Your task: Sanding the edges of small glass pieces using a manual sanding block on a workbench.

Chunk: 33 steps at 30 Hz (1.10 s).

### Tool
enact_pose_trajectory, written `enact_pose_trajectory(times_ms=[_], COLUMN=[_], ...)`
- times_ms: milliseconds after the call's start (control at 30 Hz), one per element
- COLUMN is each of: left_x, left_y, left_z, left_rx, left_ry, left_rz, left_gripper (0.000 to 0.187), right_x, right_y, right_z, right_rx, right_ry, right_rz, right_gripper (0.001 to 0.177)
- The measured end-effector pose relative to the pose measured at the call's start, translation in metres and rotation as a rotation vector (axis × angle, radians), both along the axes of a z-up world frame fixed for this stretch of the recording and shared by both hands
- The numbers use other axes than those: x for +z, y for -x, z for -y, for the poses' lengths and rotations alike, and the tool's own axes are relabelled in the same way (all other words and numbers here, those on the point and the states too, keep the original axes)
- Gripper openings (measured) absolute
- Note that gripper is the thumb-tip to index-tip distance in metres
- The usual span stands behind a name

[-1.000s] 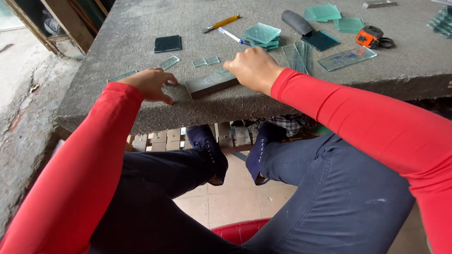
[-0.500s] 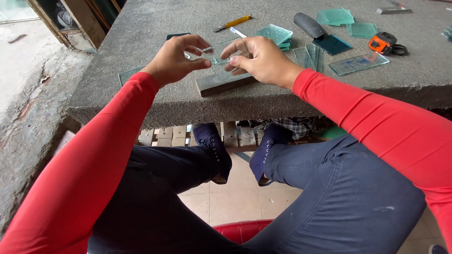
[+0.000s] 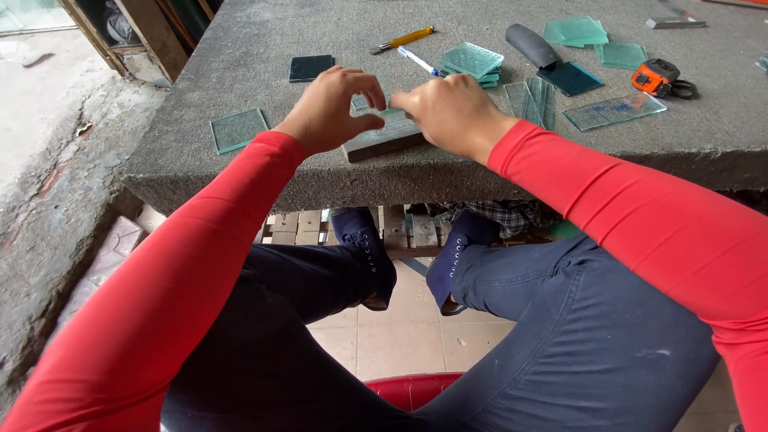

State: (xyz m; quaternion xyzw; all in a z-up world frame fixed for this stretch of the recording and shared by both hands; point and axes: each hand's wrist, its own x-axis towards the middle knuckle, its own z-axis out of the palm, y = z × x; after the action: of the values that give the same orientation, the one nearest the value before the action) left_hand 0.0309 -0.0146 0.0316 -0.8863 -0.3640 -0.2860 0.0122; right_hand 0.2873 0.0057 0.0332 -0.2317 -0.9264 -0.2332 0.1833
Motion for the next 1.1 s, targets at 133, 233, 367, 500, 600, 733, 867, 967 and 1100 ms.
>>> enact_pose_trajectory(times_ms=[133, 233, 367, 500, 600, 733, 867, 967, 1100], left_x=[-0.021, -0.027, -0.044, -0.049, -0.039, -0.034, -0.025, -0.025, -0.024], left_y=[0.023, 0.037, 0.044, 0.045, 0.042, 0.036, 0.036, 0.032, 0.032], left_z=[-0.009, -0.014, -0.018, -0.027, -0.021, -0.015, 0.0, -0.008, 0.0], left_rx=[0.17, 0.312, 0.346, 0.356, 0.36, 0.365, 0.35, 0.345, 0.34], left_ry=[0.134, 0.323, 0.35, 0.329, 0.325, 0.33, 0.374, 0.37, 0.41], left_rz=[-0.215, -0.403, -0.422, -0.42, -0.439, -0.452, -0.436, -0.454, -0.463], left_gripper=[0.065, 0.074, 0.061, 0.064, 0.06, 0.06, 0.057, 0.059, 0.059], right_x=[-0.022, -0.024, -0.039, -0.028, -0.03, -0.033, -0.039, -0.046, -0.023], right_y=[0.002, 0.009, 0.001, 0.009, 0.002, -0.009, -0.005, -0.012, 0.001], right_z=[0.003, 0.02, -0.016, 0.02, -0.003, -0.01, -0.019, -0.024, 0.027], right_rx=[0.042, -0.001, -0.091, -0.058, -0.098, -0.182, -0.123, -0.208, -0.081], right_ry=[-0.111, -0.026, -0.063, 0.097, 0.127, -0.091, -0.067, -0.089, 0.052], right_rz=[0.071, 0.188, 0.227, 0.218, 0.184, 0.255, 0.31, 0.282, 0.263], right_gripper=[0.048, 0.043, 0.048, 0.052, 0.053, 0.051, 0.061, 0.063, 0.057])
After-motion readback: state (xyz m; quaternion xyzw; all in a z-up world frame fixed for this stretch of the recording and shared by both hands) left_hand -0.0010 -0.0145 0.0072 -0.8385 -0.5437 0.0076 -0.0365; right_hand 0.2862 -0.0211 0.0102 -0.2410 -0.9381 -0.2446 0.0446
